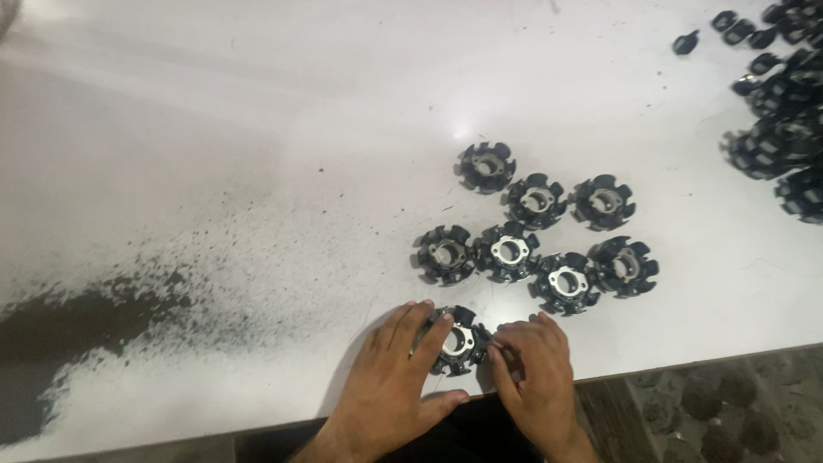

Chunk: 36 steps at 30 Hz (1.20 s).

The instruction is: The person trims excess flash from small black rubber wheel components using a small blade, working on one part at a time at a white table. Finished parts are set aside in a growing pile on the right while trimmed scrap accumulates on the table.

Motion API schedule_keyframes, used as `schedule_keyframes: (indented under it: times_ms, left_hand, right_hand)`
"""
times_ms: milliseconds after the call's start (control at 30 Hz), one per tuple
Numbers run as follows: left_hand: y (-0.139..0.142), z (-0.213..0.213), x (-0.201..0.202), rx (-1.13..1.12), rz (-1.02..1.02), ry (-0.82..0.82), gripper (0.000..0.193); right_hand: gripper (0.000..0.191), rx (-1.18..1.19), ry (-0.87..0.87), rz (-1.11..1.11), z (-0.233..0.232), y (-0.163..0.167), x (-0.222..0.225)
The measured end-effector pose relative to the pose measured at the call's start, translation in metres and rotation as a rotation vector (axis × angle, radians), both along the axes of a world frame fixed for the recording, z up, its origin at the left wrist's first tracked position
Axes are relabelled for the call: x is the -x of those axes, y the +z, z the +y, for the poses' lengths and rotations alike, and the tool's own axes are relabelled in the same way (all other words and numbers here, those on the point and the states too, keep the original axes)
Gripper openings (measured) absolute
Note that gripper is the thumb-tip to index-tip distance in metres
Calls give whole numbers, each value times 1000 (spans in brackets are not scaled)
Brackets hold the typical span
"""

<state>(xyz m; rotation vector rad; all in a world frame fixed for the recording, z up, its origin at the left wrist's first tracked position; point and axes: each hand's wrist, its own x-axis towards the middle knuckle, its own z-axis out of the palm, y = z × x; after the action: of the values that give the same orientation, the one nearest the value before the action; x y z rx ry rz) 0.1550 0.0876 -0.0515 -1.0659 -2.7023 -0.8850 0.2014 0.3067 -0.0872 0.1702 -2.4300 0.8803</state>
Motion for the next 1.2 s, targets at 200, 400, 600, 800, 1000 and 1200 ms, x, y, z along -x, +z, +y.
schedule_keyframes:
  times_ms: [200,400,600,800,1000,1200]
  left_hand:
    - [20,24,31,200,-309,-32,84]
    - [42,34,64,144,-126,134,88]
    - [46,58,102,216,-303,230,87]
    - [44,71,103,339,-233,128,102]
    - [55,77,105,275,-363,183,93]
    - [47,117,101,188,-92,-11,92]
  right_hand:
    - [29,-39,-230,74,38,19,2]
    - [45,-294,-235,-231,79,19,32]
    - [41,-223,-200,-34,93,13,32]
    - [46,-178,-429,-209,132,31,41]
    - [50,-83,-477,-286,140,25,58]
    - [46,-35,-388,-59,139,49,77]
